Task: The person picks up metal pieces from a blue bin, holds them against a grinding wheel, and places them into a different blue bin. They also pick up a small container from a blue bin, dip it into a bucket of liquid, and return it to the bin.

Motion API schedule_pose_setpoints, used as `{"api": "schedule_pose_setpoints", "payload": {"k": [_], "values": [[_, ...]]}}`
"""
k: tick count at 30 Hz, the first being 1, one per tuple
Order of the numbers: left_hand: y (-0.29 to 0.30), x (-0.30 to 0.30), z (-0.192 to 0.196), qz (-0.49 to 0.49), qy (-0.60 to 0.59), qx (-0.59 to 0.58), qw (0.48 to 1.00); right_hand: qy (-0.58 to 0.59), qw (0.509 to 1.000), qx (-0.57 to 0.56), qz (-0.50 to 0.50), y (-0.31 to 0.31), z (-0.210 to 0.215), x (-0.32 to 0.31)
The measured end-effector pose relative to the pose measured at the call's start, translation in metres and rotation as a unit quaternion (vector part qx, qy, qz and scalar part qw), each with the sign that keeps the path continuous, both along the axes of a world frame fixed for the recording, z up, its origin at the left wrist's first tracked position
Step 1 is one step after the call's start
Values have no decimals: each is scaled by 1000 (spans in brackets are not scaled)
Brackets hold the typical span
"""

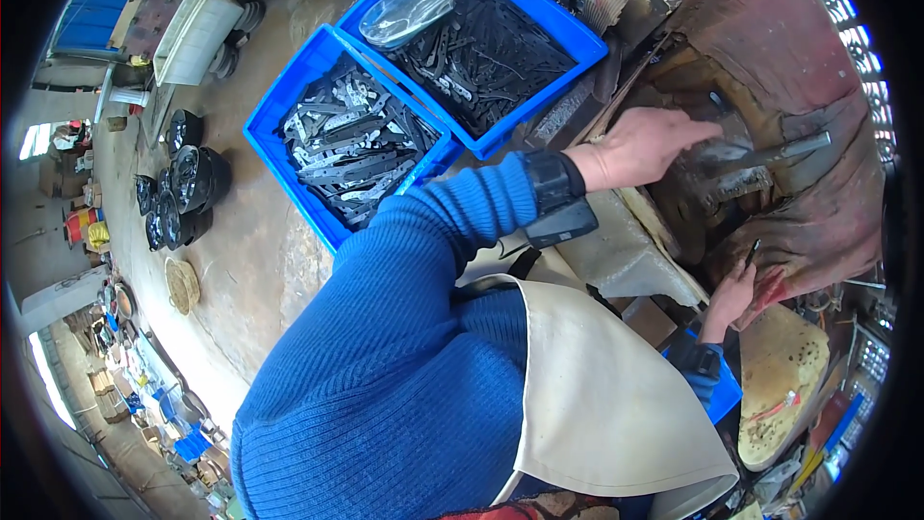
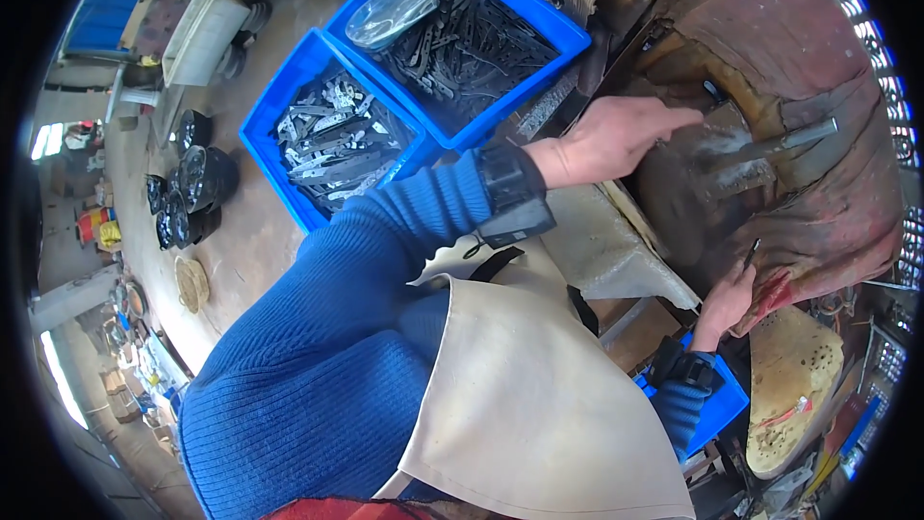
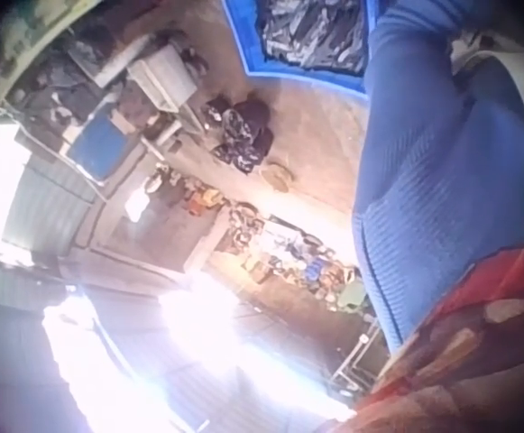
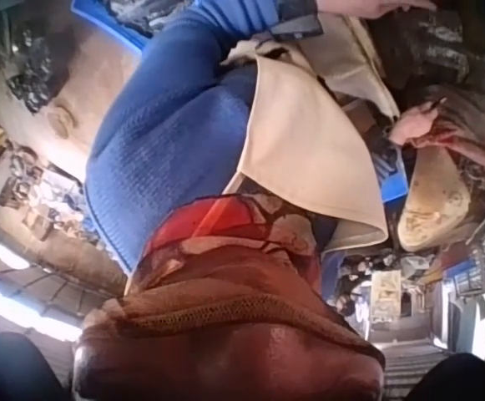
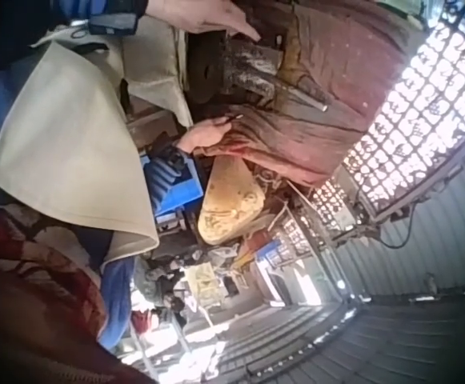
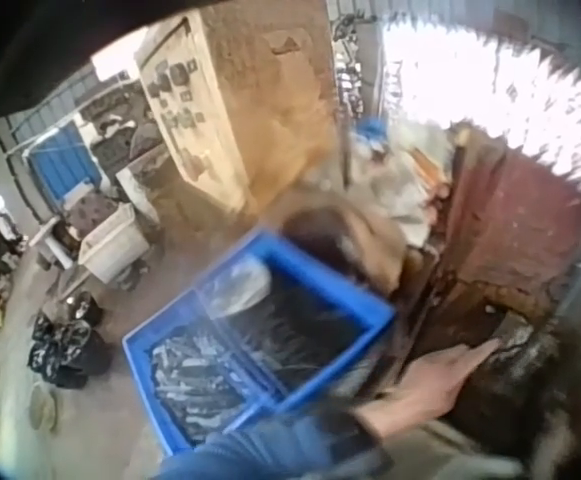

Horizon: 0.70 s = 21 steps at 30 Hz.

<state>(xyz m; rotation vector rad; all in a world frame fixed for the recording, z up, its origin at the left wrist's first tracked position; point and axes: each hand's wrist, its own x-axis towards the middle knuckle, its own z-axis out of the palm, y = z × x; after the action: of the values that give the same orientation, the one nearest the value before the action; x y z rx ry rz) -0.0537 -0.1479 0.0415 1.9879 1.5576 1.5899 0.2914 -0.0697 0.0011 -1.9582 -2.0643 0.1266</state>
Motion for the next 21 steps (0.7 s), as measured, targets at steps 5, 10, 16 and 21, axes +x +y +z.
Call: {"api": "schedule_pose_setpoints", "payload": {"k": [5, 10, 16, 21], "values": [[9, 22, -15, -19, 10, -123, 992, 0, 1000, 5, 6, -2, 3, 2], [25, 31, -26, 1, 116, -221, 968, 56, 998, 14, 25, 10, 5, 22], [27, 32, -29, 27, 137, -276, 951, 179, 975, 89, 96, 59, 93, -44], [33, 30, -27, 25, 126, -295, 947, 219, 945, 202, 136, 113, 149, -115]]}}
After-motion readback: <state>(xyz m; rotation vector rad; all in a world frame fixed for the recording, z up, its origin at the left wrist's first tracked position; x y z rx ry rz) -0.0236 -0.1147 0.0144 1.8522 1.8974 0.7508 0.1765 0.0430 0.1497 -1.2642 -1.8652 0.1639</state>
